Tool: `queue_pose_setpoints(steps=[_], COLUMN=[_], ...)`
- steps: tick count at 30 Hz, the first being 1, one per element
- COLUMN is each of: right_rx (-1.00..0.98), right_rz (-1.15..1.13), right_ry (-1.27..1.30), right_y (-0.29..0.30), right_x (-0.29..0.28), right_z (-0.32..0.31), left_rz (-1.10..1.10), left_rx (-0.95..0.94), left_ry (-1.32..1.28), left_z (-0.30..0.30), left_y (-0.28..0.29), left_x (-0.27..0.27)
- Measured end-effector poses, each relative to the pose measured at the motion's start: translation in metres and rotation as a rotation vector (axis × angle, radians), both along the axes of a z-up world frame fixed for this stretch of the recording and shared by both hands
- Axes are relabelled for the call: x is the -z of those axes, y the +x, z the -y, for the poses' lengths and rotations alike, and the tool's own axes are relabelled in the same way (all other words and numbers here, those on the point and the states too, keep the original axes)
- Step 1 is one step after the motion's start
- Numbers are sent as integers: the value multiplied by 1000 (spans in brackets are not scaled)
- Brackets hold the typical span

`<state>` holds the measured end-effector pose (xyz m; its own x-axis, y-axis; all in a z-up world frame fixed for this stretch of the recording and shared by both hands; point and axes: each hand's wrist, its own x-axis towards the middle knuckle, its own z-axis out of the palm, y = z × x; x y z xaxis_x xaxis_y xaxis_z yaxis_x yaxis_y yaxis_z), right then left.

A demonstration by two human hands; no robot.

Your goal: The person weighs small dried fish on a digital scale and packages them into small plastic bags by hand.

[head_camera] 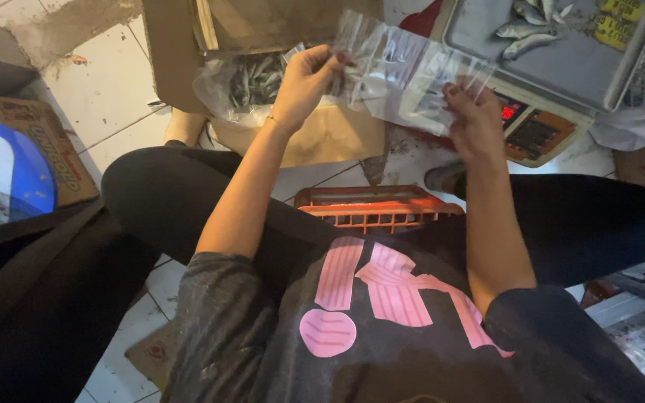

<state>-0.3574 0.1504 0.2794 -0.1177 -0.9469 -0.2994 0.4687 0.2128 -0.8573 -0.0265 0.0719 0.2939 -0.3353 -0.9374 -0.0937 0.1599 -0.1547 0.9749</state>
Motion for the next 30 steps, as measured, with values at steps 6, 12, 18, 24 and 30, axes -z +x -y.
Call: queue_pose_setpoints(steps=[6, 12, 18, 24, 30], right_rx=[-17, -10, -53, 213, -193], right_rz=[19, -49, -19, -674, -439], right_ry=[-15, -34, -93, -276, -199], right_y=[-31, -38, -28, -9, 64], right_x=[7, 18, 15, -5, -17], right_z=[-13, -15, -14, -17, -26], left_rz=[68, 320, 445, 5, 41], left_rx=[-41, -203, -289, -161, -70], left_ry=[-41, -339, -272, -174, 86], left_z=[-1, -8, -13, -7, -46], left_y=[-1, -12, -25, -25, -52], left_x=[-13, -11, 5, 12, 11])
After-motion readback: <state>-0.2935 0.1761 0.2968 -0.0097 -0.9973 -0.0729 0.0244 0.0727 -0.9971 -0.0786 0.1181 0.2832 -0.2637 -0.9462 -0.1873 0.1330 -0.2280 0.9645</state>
